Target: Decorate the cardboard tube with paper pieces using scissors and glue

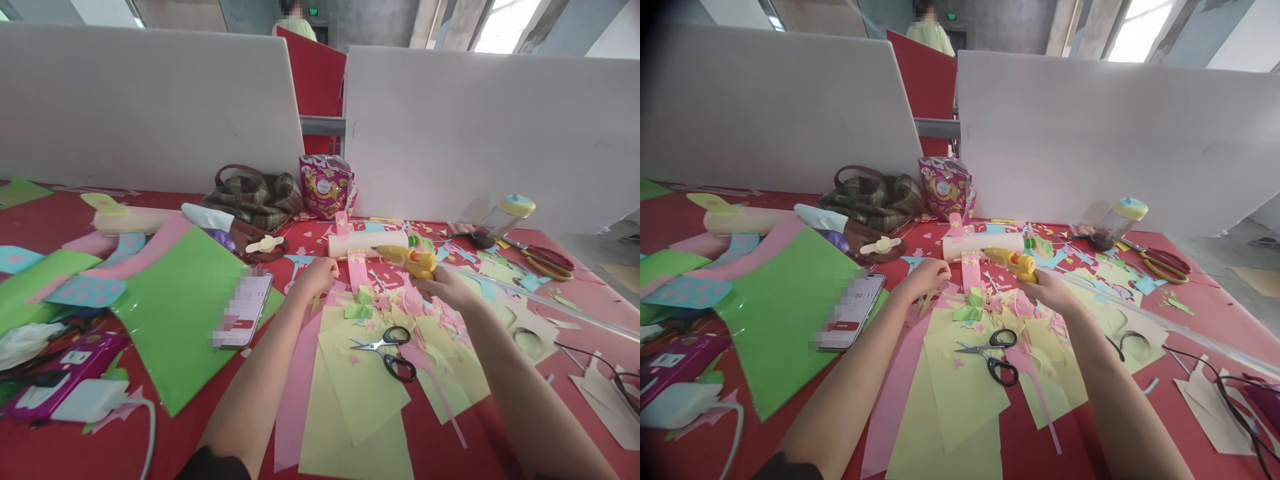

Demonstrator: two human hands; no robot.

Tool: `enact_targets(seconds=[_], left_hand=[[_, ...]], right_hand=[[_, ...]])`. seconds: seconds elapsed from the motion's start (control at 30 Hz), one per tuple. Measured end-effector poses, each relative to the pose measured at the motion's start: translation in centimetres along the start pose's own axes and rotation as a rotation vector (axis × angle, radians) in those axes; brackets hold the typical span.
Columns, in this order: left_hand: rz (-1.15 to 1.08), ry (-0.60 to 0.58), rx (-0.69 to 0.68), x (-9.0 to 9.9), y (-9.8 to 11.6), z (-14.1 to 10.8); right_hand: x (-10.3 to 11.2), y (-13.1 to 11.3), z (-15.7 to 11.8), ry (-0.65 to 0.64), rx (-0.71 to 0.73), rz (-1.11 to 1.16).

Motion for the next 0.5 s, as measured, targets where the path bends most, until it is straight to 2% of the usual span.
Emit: enact_targets(seconds=[0.07,0.2,0.5], left_hand=[[-0.04,0.083,-0.024,0.6,0.1,0.2],[-0.151,0.19,-0.021,1.0,0.0,0.4],[-0.418,0.304,0.005,-0.6,-2.2,1.2]], right_hand=[[-1.6,0.0,0.2,-0.076,-0.038,-0.039],[-3.6,0.1,0.6,-0.126,-0.1,-0.102],[-5.4,0.3,0.8,-0.183,-0.167,-0.156]])
Point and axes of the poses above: each hand's wrist, its own z-axis towards the middle knuckle, its own x-axis out of the back of the hand, y = z × x, the point moved 10 cm from there along z, towards the middle knuckle, and after that the axes turned 7 degrees about -x, right-handed, at the moved point
